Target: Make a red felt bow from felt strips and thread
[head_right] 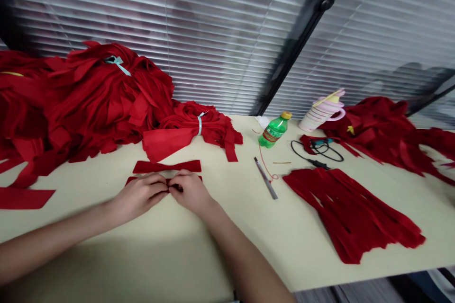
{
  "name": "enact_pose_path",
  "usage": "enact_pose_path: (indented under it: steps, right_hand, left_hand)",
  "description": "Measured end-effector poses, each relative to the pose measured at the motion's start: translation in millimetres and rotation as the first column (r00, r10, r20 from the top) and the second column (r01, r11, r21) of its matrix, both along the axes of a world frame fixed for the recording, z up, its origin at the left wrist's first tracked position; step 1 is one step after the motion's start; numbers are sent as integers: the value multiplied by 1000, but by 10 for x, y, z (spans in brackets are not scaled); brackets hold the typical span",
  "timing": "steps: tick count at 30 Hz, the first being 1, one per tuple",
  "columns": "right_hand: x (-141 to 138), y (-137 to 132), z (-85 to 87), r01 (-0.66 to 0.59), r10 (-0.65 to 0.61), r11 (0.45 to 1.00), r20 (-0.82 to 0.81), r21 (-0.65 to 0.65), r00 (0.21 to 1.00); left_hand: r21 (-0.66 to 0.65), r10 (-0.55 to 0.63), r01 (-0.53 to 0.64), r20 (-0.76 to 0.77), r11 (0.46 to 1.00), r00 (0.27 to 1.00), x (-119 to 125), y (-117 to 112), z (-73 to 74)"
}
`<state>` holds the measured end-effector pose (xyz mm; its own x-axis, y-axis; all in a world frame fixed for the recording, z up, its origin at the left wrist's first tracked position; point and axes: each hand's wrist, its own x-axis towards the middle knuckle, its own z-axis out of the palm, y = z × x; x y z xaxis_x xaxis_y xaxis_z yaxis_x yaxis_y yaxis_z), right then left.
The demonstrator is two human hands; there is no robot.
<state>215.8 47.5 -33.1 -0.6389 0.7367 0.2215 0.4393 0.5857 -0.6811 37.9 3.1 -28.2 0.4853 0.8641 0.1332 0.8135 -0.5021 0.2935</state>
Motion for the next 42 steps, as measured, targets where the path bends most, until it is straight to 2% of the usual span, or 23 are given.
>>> enact_pose_path:
  steps: [7,13,20,24,29,31,33,35,37,39,40,41,42]
  right_hand:
    - [1,16,-16,-2,2,1000,5,-11,1000]
    - [4,38,-49,9,-10,1000,-10,-28,1000]
    - [25,58,-48,12,-22,997,-111,-82,994]
    - [89,129,-12,112,-145,983,-246,-147,958]
    - [294,299,129,278,-349,932,-366,-232,863]
    - [470,398,214,382,-449,892,-393,-241,802]
    - [723,515,296,515,-565,824,-411,-237,716]
    - [1046,640,351,667,-687,711,-423,-223,591]
    - [1400,753,359,807,-799,551,-414,-212,436]
    - [1729,841,316,893,-883,395,-355,-214,306]
    - [1868,875,277,919,-913,335,-313,-209,262]
    - [1984,904,231,935,-934,296,-265,-195,240]
    - [2075,929,180,943,-947,282,-208,-177,244]
  left_hand:
    - [11,5,-5,27,1000,1000,-4,4,-62]
    - [12,5,-5,35,1000,999,4,19,-39]
    - [16,11,-12,19,1000,1000,6,-11,-28]
    - [32,21,-22,18,999,1000,12,-8,-33]
    - [80,-1,-2,41,997,999,0,-6,-69]
    - [112,-15,9,56,994,998,1,-22,-72]
    - [165,-40,25,88,986,995,19,-68,-62]
    - [253,-118,79,144,964,982,61,-152,-50]
    - [336,-280,212,170,918,945,122,-259,-48]
    - [376,-430,345,170,860,887,191,-355,-52]
    - [365,-463,383,161,848,872,225,-388,-50]
    - [344,-480,407,161,846,862,256,-409,-44]
    - [328,-481,411,167,850,861,282,-418,-32]
